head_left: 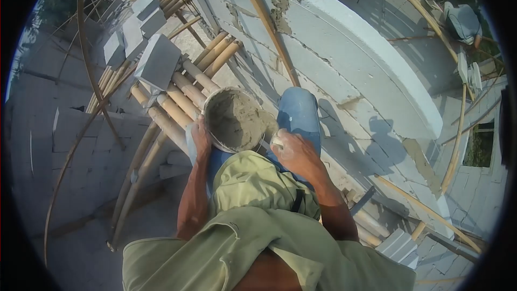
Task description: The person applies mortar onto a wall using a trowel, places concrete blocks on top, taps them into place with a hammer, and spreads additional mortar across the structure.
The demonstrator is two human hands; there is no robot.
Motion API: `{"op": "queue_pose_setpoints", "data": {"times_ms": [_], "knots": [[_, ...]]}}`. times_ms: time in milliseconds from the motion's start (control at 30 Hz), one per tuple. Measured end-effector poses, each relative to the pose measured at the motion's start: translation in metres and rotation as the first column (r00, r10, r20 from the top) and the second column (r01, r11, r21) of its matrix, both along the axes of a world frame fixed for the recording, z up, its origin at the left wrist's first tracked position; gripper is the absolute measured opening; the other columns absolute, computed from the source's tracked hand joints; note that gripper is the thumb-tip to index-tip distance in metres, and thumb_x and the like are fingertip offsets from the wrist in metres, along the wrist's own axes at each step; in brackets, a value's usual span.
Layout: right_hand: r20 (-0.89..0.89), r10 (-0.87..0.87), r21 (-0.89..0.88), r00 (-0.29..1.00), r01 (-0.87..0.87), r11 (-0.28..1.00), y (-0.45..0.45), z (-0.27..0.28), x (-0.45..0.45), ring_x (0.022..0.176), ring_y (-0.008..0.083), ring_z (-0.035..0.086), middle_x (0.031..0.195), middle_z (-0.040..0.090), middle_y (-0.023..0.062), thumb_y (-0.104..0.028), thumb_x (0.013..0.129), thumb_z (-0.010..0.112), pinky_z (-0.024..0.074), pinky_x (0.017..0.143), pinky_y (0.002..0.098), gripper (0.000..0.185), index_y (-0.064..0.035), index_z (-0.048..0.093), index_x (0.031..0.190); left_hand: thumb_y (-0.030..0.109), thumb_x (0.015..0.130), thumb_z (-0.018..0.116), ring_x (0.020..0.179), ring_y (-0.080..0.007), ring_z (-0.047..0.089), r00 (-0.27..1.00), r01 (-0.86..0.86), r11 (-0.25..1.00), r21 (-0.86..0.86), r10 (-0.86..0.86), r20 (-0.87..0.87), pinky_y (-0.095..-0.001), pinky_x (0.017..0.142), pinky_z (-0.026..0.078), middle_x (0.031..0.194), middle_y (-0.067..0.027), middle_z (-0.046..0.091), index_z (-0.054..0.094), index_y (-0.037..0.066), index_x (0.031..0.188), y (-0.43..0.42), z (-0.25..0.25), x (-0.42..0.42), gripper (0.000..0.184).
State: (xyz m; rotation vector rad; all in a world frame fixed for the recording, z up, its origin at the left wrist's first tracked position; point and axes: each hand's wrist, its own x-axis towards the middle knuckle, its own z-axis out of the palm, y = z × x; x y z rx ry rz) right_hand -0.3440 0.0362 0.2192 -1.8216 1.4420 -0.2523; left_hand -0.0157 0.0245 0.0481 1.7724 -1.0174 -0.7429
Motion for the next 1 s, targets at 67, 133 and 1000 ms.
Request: {"op": "queue_pose_setpoints", "data": {"times_ms": [67,133,1000], "knots": [[-0.065,0.167,-0.069,0.984,-0.171,0.983,-0.043,-0.066,0.061,0.089,0.0462,0.072,0.090,0.073,0.0258,-0.015,0.084,0.061,0.0570,0.080,0.0536,0.022,0.0027,0.073,0.083,0.044,0.112,0.044,0.072,-0.0166,0.044,1.000,-0.006,1.000,-0.026,0.007,0.011,-0.0365,0.067,0.039,0.073,-0.0036,0.049,0.062,-0.005,0.092,0.002,0.000,-0.001,0.056],[-0.061,0.222,-0.172,0.973,-0.229,0.958,-0.060,-0.111,0.107,0.082,0.0408,0.075,0.083,0.074,0.0242,-0.015,0.083,0.062,0.0589,0.073,0.0502,0.023,0.0018,0.076,0.079,0.042,0.112,0.044,0.072,-0.0151,0.042,1.000,-0.017,0.999,-0.043,0.017,0.002,-0.0362,0.065,0.037,0.074,-0.0020,0.049,0.053,-0.003,0.084,0.001,-0.008,0.002,0.054],[0.626,-0.767,0.262,0.139,0.890,0.374,0.204,-0.089,-0.240,0.054,0.0113,0.051,0.073,0.056,0.0046,-0.013,0.089,0.060,0.0427,0.051,0.0269,0.015,0.0000,0.059,0.097,0.061,0.109,0.029,0.110,-0.0370,0.065,0.947,0.299,0.954,-0.017,-0.294,0.125,-0.0490,0.096,0.051,0.128,-0.0257,0.066,0.057,-0.007,0.135,-0.003,-0.061,0.039,0.079]]}}
